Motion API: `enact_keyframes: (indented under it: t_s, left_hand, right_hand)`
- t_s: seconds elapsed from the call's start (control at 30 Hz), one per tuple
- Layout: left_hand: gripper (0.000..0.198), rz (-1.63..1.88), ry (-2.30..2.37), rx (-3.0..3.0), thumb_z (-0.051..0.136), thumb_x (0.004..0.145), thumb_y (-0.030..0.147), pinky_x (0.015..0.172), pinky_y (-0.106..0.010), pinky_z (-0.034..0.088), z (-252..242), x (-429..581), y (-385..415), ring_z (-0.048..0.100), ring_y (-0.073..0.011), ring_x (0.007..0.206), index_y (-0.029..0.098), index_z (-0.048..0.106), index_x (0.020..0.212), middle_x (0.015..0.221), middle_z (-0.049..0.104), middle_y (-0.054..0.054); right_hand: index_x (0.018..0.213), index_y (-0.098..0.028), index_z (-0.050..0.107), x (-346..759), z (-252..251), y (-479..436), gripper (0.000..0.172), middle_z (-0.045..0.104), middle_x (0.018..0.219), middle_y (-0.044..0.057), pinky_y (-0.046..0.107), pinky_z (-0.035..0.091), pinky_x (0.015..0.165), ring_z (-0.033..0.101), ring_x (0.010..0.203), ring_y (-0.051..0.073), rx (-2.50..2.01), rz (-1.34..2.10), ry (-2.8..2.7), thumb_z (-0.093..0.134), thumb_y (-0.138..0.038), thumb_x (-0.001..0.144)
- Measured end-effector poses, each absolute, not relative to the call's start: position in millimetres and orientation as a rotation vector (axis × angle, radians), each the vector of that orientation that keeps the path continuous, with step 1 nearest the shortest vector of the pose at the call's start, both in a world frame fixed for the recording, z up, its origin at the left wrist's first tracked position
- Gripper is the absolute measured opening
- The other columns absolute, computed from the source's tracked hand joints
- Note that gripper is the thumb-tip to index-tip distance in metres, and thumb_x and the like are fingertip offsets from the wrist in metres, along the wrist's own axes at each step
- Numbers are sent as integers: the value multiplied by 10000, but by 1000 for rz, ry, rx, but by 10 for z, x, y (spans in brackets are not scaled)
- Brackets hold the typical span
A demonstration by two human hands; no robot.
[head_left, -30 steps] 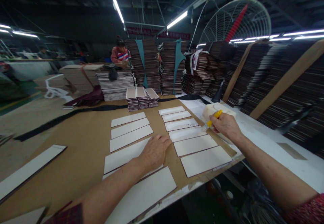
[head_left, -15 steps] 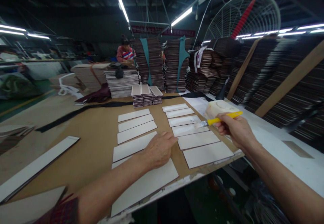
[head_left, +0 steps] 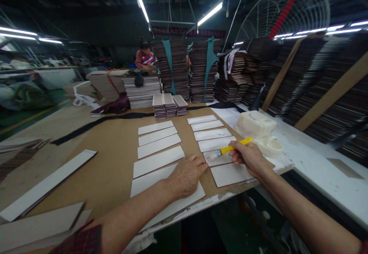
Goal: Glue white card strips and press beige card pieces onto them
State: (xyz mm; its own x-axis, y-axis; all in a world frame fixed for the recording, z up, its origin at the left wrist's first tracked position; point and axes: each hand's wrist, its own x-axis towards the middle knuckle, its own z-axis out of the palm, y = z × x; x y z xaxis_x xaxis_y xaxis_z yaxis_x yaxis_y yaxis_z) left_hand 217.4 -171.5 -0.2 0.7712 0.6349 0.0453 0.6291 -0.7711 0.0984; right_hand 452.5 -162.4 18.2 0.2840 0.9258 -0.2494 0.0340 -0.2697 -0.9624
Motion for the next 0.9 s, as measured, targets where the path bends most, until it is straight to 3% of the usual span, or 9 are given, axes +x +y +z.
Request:
enact_keyframes:
  t_s: [0.63,0.9]
  left_hand:
    - [481,149,1016,2791,442,804,-7,961,-385,459,63,2176,-1723,529,-258,1069,203,617,1200,1189,656,-71]
    - [494,159,1015,2784,425,820,-4,961,-394,458,33,2172,-1704,533,-258,1087,214,613,1222,1213,656,-68]
  right_hand:
    - [795,-140,639,5393,193,-1575,326,626,637,-46,230,514,521,576,491,85,-1915,726,-1121,618,-406,981]
    - [676,-159,628,5523,385,-1647,352,612,539,-52,239,506,518,571,445,98,-2020,593,-1101,630,-359,966]
